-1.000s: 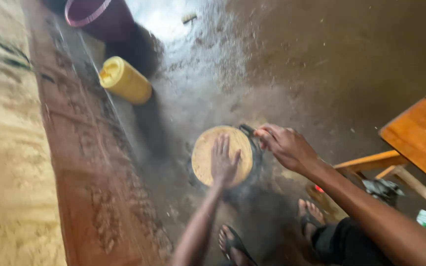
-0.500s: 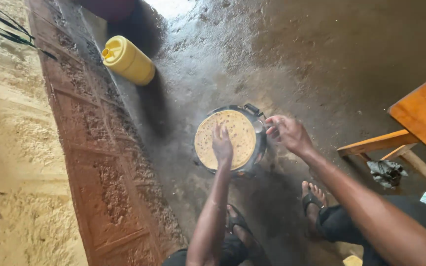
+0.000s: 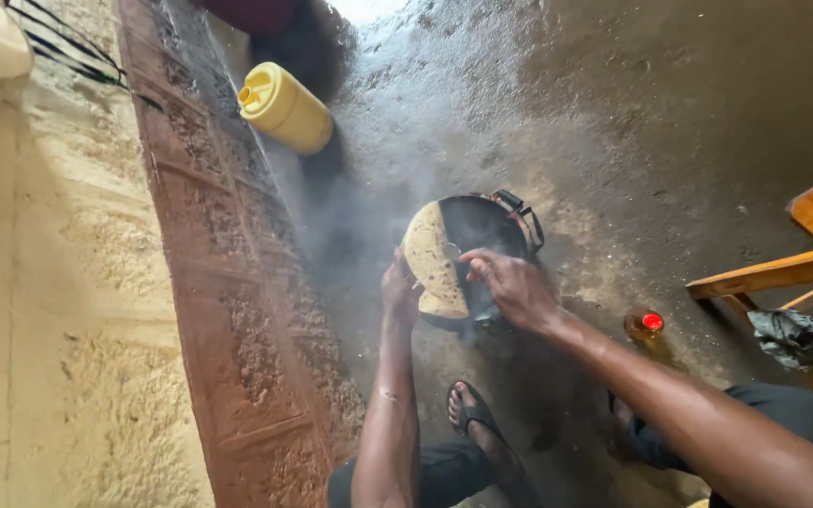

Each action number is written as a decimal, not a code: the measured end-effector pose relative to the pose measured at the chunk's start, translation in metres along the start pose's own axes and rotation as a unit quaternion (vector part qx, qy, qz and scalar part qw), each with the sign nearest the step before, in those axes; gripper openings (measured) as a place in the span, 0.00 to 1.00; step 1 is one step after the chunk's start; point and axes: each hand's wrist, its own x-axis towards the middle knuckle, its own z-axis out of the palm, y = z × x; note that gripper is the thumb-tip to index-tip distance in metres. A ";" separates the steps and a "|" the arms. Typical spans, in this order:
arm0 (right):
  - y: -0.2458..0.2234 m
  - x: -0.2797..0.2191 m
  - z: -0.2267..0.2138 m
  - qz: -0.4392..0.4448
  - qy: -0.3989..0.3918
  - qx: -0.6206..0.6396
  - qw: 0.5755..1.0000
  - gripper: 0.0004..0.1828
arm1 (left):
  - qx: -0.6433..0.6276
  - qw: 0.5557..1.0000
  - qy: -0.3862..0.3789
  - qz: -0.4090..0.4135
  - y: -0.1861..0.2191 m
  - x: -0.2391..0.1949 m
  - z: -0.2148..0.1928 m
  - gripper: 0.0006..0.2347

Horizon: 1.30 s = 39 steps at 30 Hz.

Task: Cooking and oiling flatbread on a portable griddle.

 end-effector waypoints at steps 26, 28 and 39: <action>0.031 -0.002 -0.056 0.101 0.078 -0.020 0.992 0.19 | 0.357 0.928 -0.034 0.099 -0.031 -0.011 0.073 0.15; 0.035 -0.002 -0.058 0.149 0.093 -0.001 0.984 0.19 | 0.316 0.942 -0.050 0.104 -0.034 -0.003 0.072 0.15; -0.005 -0.012 -0.042 0.108 0.002 0.030 0.994 0.20 | 0.444 0.889 0.009 0.107 0.019 -0.027 0.072 0.20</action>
